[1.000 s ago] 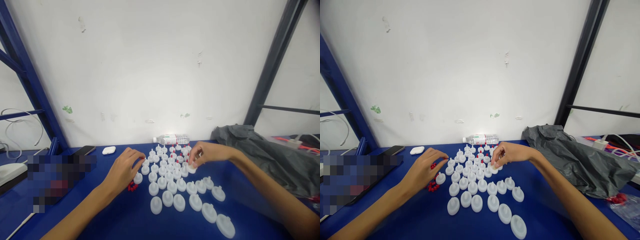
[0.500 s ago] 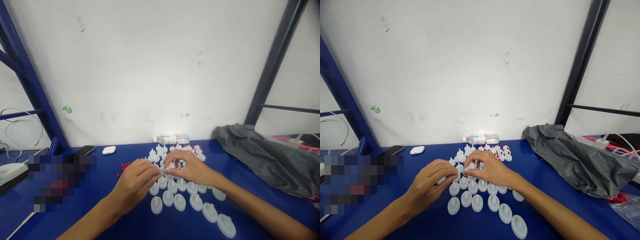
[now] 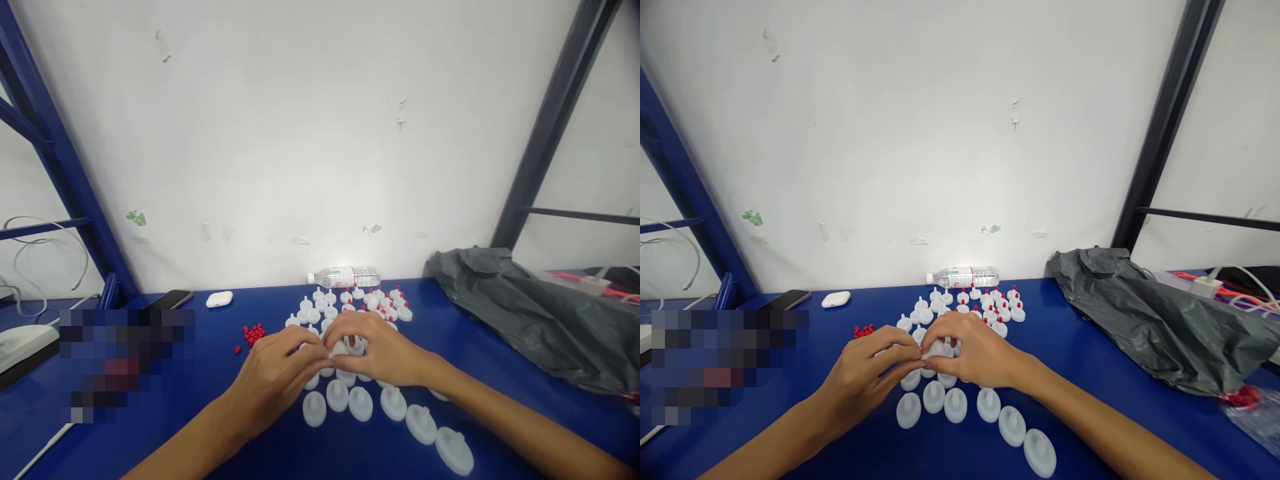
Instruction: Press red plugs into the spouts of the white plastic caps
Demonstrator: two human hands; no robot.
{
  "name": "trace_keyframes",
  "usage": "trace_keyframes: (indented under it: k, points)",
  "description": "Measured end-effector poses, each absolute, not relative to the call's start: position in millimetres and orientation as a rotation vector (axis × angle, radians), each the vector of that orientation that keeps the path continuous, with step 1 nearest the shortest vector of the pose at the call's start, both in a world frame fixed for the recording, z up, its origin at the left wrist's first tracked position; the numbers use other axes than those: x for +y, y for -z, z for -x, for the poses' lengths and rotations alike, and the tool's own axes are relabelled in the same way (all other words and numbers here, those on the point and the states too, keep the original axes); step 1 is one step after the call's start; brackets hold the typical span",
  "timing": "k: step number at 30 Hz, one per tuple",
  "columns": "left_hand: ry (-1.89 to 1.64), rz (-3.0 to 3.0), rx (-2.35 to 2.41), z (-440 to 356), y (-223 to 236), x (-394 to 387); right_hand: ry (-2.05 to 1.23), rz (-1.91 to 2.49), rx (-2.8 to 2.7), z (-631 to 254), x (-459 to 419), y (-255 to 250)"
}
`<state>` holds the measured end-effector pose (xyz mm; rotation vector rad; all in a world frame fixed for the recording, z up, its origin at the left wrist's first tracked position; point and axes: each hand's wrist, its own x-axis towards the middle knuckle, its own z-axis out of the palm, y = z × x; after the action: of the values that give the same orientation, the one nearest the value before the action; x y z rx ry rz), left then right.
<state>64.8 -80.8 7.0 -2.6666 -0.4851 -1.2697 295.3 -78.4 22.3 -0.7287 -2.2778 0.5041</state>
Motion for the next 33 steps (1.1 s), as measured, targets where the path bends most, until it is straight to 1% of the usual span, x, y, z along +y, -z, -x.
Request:
trace_keyframes:
  k: [15, 20, 24, 26, 28, 30, 33]
  points:
    - [1.319, 2.723, -0.472, -63, -6, -82, -0.448, 0.698, -2.294, -292, -84, -24]
    - [1.249, 2.698, -0.500, -62, -3, -82, -0.406, 0.675, -2.324, -291, -83, -22]
    - [1.279, 2.693, -0.496, -62, -7, -86, -0.361, 0.632, -2.314, -292, -83, -20]
    - [1.338, 2.743, -0.544, -64, -9, -89, -0.289, 0.589, -2.309, -292, -83, -19]
    - [1.429, 2.814, -0.628, -65, -9, -91, -0.144, 0.533, -2.307, -291, -83, -17]
    - [1.506, 2.894, -0.755, -66, -8, -92, 0.080, 0.460, -2.292, -291, -83, -16]
    - [1.496, 2.990, -0.985, -65, -6, -92, 0.420, 0.345, -2.246, -291, -85, -16]
